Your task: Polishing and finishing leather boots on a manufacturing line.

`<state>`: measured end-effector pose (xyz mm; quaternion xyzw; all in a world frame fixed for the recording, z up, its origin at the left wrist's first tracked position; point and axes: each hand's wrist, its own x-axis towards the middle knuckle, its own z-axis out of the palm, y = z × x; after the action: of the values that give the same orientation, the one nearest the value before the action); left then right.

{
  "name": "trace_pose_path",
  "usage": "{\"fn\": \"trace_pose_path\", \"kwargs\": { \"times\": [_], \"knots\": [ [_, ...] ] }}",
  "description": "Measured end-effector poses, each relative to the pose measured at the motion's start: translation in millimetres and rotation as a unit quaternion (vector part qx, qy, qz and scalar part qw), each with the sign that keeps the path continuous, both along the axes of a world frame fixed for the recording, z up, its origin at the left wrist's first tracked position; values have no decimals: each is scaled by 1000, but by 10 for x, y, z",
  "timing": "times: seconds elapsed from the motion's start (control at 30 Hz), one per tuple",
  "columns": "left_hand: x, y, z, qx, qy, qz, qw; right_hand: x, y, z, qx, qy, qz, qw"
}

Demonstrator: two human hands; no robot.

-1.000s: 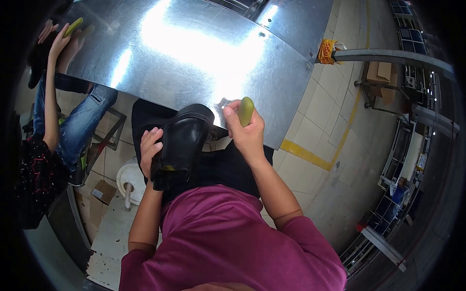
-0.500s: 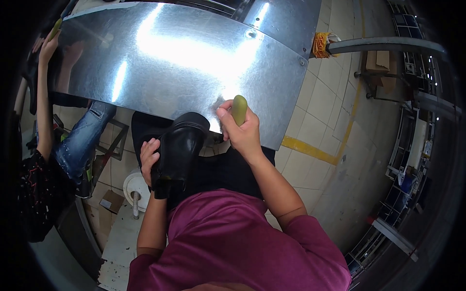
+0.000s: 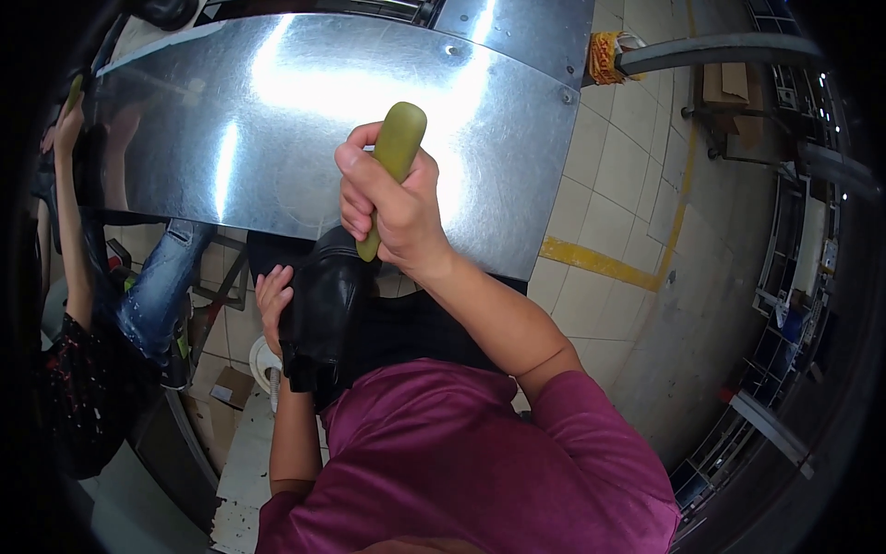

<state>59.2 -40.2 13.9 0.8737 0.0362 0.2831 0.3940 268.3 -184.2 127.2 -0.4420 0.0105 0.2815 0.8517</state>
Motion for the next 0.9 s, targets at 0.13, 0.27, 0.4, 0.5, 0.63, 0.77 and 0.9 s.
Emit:
{"fn": "trace_pose_path", "kwargs": {
  "times": [0.13,0.27,0.4,0.5,0.63,0.77,0.9],
  "knots": [
    [10,-6,44,-14,3,7,1000,-24,44,-55,2,31,-15,999],
    [-10,6,47,-23,8,16,1000,-200,91,-79,-42,-93,-16,995],
    [13,19,138,-48,-7,3,999,-340,165,-54,-140,-240,-43,960],
    [4,41,131,-42,-18,-4,999,-280,209,-81,-168,-346,-38,922],
    [12,-16,340,-80,-9,-24,996,-142,-155,26,-60,-64,-102,991],
    [1,-139,517,-98,-48,-70,992,-428,-682,51,-211,-113,-28,971],
    [42,-357,769,-126,-86,-131,980,-712,-1069,135,-184,-24,45,982]
  ]
}}
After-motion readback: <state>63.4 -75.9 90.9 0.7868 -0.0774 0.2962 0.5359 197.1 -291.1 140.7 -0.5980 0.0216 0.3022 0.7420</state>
